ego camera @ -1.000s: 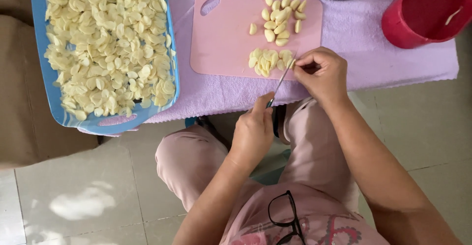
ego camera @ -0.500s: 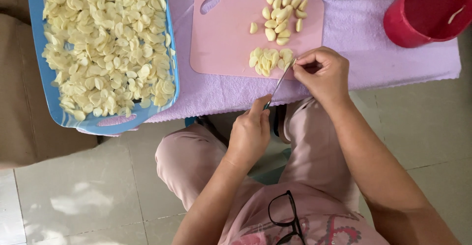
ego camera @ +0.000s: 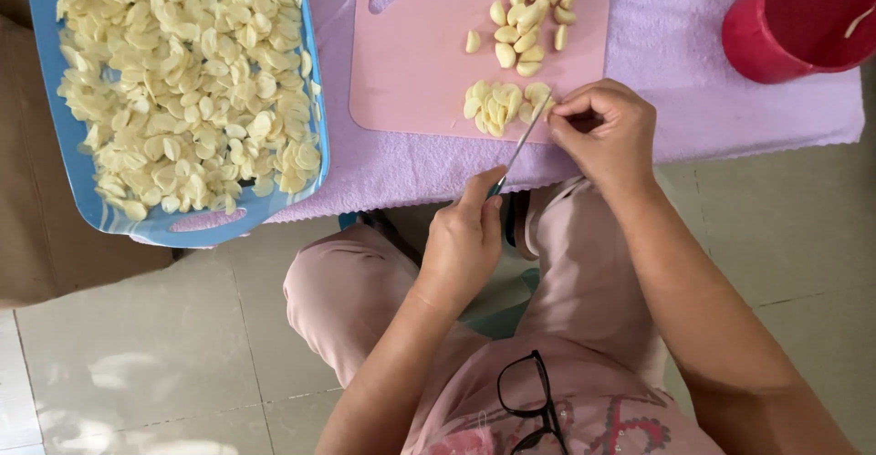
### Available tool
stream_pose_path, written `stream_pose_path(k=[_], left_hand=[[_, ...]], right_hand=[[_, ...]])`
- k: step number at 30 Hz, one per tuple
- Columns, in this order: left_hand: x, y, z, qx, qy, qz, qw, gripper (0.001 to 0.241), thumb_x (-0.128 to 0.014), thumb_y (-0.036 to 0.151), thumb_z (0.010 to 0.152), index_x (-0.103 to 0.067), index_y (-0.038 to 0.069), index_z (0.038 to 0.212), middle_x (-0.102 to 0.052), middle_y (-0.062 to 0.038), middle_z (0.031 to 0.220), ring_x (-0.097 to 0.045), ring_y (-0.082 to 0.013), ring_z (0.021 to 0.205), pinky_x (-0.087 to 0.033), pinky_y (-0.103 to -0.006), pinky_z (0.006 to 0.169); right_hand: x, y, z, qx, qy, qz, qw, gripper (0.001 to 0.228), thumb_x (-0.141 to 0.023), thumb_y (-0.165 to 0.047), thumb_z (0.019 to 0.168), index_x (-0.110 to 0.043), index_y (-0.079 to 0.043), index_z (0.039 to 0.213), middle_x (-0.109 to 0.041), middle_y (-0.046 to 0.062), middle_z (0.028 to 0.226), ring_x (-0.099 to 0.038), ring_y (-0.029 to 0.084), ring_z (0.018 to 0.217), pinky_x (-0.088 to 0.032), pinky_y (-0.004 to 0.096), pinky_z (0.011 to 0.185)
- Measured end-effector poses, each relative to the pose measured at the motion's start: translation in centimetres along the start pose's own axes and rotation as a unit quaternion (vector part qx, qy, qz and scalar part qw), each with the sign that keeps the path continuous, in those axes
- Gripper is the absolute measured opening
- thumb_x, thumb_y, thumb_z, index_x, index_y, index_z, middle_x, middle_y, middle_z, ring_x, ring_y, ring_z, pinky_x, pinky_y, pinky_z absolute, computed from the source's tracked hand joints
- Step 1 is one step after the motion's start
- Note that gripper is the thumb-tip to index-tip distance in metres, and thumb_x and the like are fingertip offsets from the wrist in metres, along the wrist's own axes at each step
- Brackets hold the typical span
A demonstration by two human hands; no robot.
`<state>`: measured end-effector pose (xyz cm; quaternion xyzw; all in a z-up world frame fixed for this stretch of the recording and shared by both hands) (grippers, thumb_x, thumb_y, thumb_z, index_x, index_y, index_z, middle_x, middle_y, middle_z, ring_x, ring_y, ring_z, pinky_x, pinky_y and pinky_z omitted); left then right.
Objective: A person is manually slicing garlic cloves into thin pieces on a cutting board using a knife.
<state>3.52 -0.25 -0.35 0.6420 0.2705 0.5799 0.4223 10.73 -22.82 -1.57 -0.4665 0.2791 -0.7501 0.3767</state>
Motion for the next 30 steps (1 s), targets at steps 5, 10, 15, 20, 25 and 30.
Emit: stream_pose_path(k=[5,10,15,20,25,30], left_hand=[[-0.1,0.5,-0.2,0.000,-0.008,-0.014,1.000,0.036,-0.054,0.009,0.106,-0.062,0.017,0.140,-0.080,-0.024,0.100,-0.079,-0.0421,0.089,-0.067,-0.0497,0.072],[-0.2,0.4,-0.4,-0.005,-0.012,-0.009,1.000,0.037,-0.055,0.009,0.106,-0.061,0.016,0.142,-0.079,-0.025,0.098,-0.079,-0.0433,0.086,-0.067,-0.0497,0.068],[-1.1,-0.1,-0.7,-0.009,-0.012,0.028,1.000,0.037,-0.055,0.009,0.107,-0.061,0.015,0.143,-0.079,-0.024,0.097,-0.080,-0.0414,0.085,-0.068,-0.0489,0.068],[-1.3,0.1,-0.2,-0.019,-0.011,0.023,1.000,0.037,-0.055,0.008,0.106,-0.061,0.014,0.143,-0.079,-0.024,0.102,-0.080,-0.0415,0.090,-0.068,-0.0493,0.071],[-1.6,0.1,0.5,-0.025,-0.010,0.021,0.999,0.035,-0.054,0.011,0.107,-0.060,0.014,0.141,-0.080,-0.022,0.105,-0.080,-0.0402,0.093,-0.068,-0.0494,0.074],[-2.1,0.0,1.7,-0.028,-0.003,0.010,1.000,0.032,-0.055,0.012,0.108,-0.061,0.015,0.139,-0.080,-0.021,0.106,-0.079,-0.0399,0.095,-0.068,-0.0497,0.075]], right_hand=[[-0.1,0.3,0.1,-0.002,0.002,0.006,1.000,0.016,-0.094,0.000,0.088,-0.080,0.000,0.093,-0.073,0.017,0.090,-0.073,0.030,0.084,-0.057,0.036,0.070],[-0.1,0.9,0.0,0.002,-0.003,-0.003,1.000,0.016,-0.095,-0.002,0.088,-0.080,0.000,0.093,-0.073,0.016,0.090,-0.072,0.029,0.082,-0.056,0.036,0.069],[-0.1,0.9,0.0,0.003,-0.005,0.002,1.000,0.017,-0.095,-0.001,0.087,-0.080,0.001,0.094,-0.073,0.019,0.091,-0.072,0.032,0.082,-0.055,0.037,0.068],[0.0,1.3,0.0,-0.003,-0.006,-0.016,1.000,0.017,-0.096,-0.003,0.087,-0.081,-0.001,0.093,-0.074,0.015,0.091,-0.072,0.029,0.082,-0.055,0.035,0.069],[0.0,1.0,-0.1,-0.014,-0.008,-0.017,1.000,0.016,-0.095,-0.004,0.086,-0.081,-0.004,0.093,-0.074,0.013,0.091,-0.071,0.027,0.083,-0.054,0.033,0.070],[0.1,0.5,0.2,-0.015,-0.003,-0.012,1.000,0.015,-0.094,-0.001,0.086,-0.081,-0.001,0.093,-0.074,0.016,0.091,-0.072,0.031,0.084,-0.055,0.036,0.070]])
Point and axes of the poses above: each hand's wrist, its own z-axis towards the middle knuckle, its own x-axis out of the back of the hand, y = z × x, the point moved 3 cm from there along z, towards the middle knuckle
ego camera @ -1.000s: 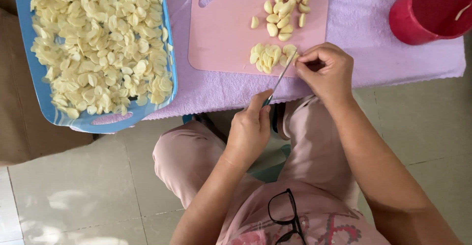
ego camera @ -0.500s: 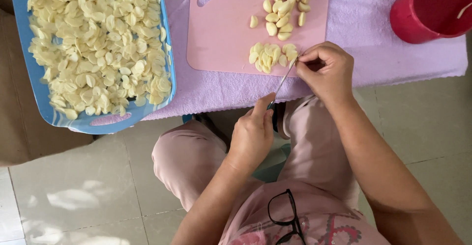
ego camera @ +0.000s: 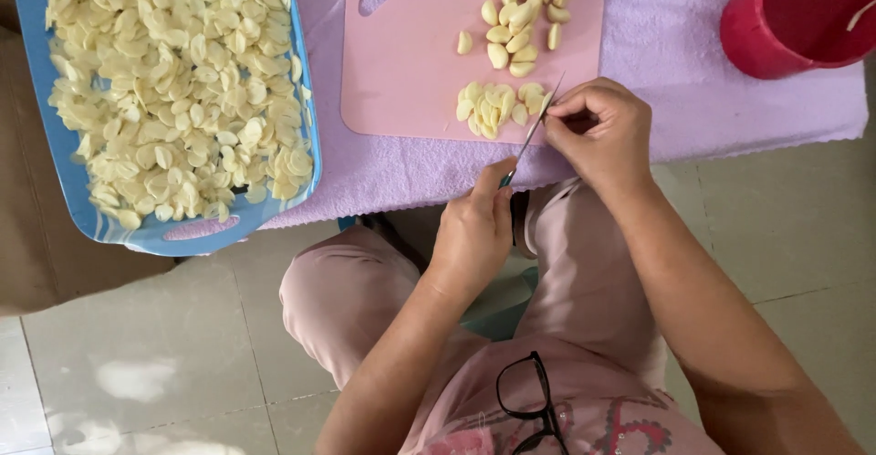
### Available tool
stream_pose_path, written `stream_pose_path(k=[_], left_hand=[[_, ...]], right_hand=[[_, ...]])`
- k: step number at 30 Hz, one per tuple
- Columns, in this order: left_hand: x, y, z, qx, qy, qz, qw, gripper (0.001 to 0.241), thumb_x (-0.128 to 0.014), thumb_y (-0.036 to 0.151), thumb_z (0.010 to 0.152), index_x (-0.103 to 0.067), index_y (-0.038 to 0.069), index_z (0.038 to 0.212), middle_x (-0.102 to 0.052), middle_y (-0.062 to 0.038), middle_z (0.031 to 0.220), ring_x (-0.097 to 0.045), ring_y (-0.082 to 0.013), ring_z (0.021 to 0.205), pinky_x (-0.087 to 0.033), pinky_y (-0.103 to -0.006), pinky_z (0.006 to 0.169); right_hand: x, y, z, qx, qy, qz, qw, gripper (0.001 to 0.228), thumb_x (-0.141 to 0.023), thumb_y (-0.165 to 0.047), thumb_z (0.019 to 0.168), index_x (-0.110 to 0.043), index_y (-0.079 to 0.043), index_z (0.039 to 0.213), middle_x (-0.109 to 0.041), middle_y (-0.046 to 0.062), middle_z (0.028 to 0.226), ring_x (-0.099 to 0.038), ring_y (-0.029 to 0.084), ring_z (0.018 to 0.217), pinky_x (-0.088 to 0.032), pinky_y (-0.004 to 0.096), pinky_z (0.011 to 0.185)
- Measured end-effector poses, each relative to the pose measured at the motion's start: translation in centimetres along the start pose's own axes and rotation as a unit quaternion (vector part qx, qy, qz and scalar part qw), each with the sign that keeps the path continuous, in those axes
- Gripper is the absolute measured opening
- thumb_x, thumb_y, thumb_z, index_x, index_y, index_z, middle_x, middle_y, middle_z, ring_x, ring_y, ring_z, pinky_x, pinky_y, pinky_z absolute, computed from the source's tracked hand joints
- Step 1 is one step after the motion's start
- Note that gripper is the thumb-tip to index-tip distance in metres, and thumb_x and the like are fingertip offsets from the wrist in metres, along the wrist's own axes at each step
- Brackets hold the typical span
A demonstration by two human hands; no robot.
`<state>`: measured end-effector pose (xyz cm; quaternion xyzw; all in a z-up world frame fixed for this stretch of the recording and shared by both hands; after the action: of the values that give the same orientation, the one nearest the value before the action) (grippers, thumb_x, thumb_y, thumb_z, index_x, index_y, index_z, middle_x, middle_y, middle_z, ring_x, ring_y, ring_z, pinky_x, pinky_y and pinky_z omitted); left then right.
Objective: A person is manually slicing garlic cloves into thin pieces on a cutting board using a knife.
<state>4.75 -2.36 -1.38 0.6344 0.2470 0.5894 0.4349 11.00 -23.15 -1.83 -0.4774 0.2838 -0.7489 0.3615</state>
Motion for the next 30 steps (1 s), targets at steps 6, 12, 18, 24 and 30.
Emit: stream_pose_path(k=[6,12,18,24,30], left_hand=[[-0.1,0.9,1.3,0.002,-0.012,-0.013,1.000,0.032,-0.053,0.011,0.108,-0.062,0.014,0.138,-0.080,-0.022,0.102,-0.080,-0.0392,0.091,-0.068,-0.0484,0.073],[-0.5,0.9,1.5,-0.015,-0.006,0.018,1.000,0.034,-0.054,0.013,0.108,-0.059,0.016,0.142,-0.079,-0.024,0.097,-0.079,-0.0427,0.087,-0.066,-0.0522,0.071],[0.8,1.1,-0.1,0.028,-0.027,0.002,0.999,0.031,-0.053,0.014,0.108,-0.062,0.017,0.137,-0.080,-0.025,0.099,-0.079,-0.0429,0.090,-0.066,-0.0515,0.072],[1.3,1.1,-0.5,0.050,-0.022,-0.017,0.998,0.030,-0.054,0.015,0.106,-0.062,0.020,0.135,-0.080,-0.025,0.095,-0.078,-0.0450,0.089,-0.065,-0.0540,0.074],[0.2,1.9,0.6,0.045,-0.029,-0.003,0.999,0.031,-0.052,0.014,0.106,-0.062,0.017,0.135,-0.080,-0.026,0.104,-0.079,-0.0432,0.095,-0.067,-0.0528,0.079]], right_hand=[[-0.2,0.9,-0.1,0.004,-0.001,-0.006,1.000,0.014,-0.094,-0.005,0.086,-0.080,-0.005,0.092,-0.075,0.012,0.092,-0.071,0.026,0.083,-0.054,0.032,0.071],[-0.2,1.0,-0.2,-0.001,0.003,0.003,1.000,0.015,-0.094,-0.007,0.087,-0.080,-0.006,0.092,-0.075,0.010,0.092,-0.071,0.024,0.083,-0.053,0.030,0.071],[-0.3,0.3,0.0,-0.011,0.016,0.017,1.000,0.013,-0.092,-0.003,0.087,-0.079,-0.004,0.091,-0.075,0.012,0.090,-0.072,0.025,0.079,-0.056,0.030,0.066],[-0.2,-2.1,-0.1,0.019,0.031,0.019,0.999,0.013,-0.091,0.000,0.085,-0.080,-0.003,0.091,-0.072,0.013,0.086,-0.073,0.027,0.075,-0.058,0.031,0.061],[-0.1,-2.8,-0.4,-0.027,0.041,0.012,0.999,0.015,-0.092,-0.002,0.084,-0.080,-0.006,0.092,-0.070,0.011,0.085,-0.073,0.024,0.076,-0.061,0.031,0.062]])
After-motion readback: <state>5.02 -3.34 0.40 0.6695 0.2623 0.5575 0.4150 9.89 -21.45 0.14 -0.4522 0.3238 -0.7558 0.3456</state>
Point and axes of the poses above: each hand's wrist, its own z-axis towards the middle knuckle, its own x-axis out of the back of the hand, y = z × x, the point moved 3 cm from there along z, towards the middle knuckle
